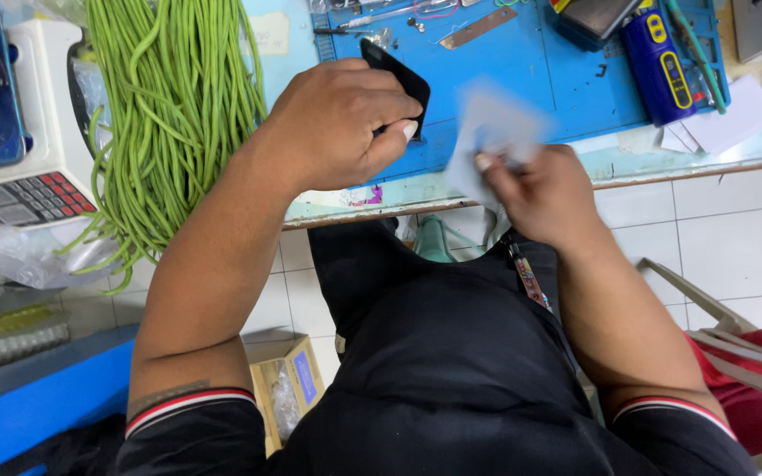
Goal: The person disassembles a mobile phone by removing the back cover and using a small screwdriver to remove screws from the internal chassis.
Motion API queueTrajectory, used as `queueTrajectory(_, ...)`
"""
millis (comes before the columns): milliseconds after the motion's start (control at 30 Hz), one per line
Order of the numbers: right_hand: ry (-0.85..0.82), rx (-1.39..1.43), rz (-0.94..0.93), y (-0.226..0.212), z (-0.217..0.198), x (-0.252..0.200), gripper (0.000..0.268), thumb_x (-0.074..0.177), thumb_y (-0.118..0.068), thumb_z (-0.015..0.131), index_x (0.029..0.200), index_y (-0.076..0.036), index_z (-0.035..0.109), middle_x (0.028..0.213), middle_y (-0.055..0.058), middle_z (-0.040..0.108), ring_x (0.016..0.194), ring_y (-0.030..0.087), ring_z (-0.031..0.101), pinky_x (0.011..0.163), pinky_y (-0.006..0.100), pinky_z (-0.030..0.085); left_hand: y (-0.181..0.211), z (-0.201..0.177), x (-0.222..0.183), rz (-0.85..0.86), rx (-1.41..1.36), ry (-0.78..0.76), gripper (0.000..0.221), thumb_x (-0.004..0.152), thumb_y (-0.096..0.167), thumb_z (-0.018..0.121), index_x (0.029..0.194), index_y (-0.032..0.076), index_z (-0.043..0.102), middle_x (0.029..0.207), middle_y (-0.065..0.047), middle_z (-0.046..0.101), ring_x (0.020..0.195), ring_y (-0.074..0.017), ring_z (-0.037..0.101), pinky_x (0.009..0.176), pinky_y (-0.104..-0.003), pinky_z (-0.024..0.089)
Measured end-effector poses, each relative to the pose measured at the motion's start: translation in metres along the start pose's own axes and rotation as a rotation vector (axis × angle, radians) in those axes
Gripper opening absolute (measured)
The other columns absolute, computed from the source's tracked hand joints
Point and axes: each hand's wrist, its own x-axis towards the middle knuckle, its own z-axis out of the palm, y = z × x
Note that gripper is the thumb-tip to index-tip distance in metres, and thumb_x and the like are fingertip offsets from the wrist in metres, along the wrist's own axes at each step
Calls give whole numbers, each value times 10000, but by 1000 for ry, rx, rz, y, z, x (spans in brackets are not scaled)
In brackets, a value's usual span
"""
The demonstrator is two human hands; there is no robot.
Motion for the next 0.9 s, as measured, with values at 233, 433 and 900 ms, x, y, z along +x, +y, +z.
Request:
queueTrajectory(233, 375, 2, -438, 9, 42, 4, 195, 1084, -23, 718, 1271, 7, 668, 1108, 153, 731, 918, 292, 768, 777, 364, 608, 1, 1, 3, -6, 45, 9, 257, 886, 146, 662, 1108, 94, 781, 1053, -30, 744, 926, -293, 672, 814, -462, 559)
queueTrajectory(433, 228, -162, -481, -2, 43, 13, 268, 989, -66, 769, 1240, -19, 689, 1049, 140, 725, 865, 328, 724, 734, 410, 583, 2, 6, 3, -25, 77, 19, 282, 867, 160, 657, 1105, 93, 792, 1024, -26, 748, 872, -290, 671, 746, -451, 553)
queueTrajectory(900, 279, -175, -612, 17, 45, 19, 365, 899, -84, 795, 1216, 50, 673, 984, 169, 710, 818, 314, 696, 701, 391, 558, 2, 10, 4, -38, 85, 29, 315, 861, 150, 635, 1124, 87, 796, 1021, -16, 745, 853, -284, 669, 726, -443, 559)
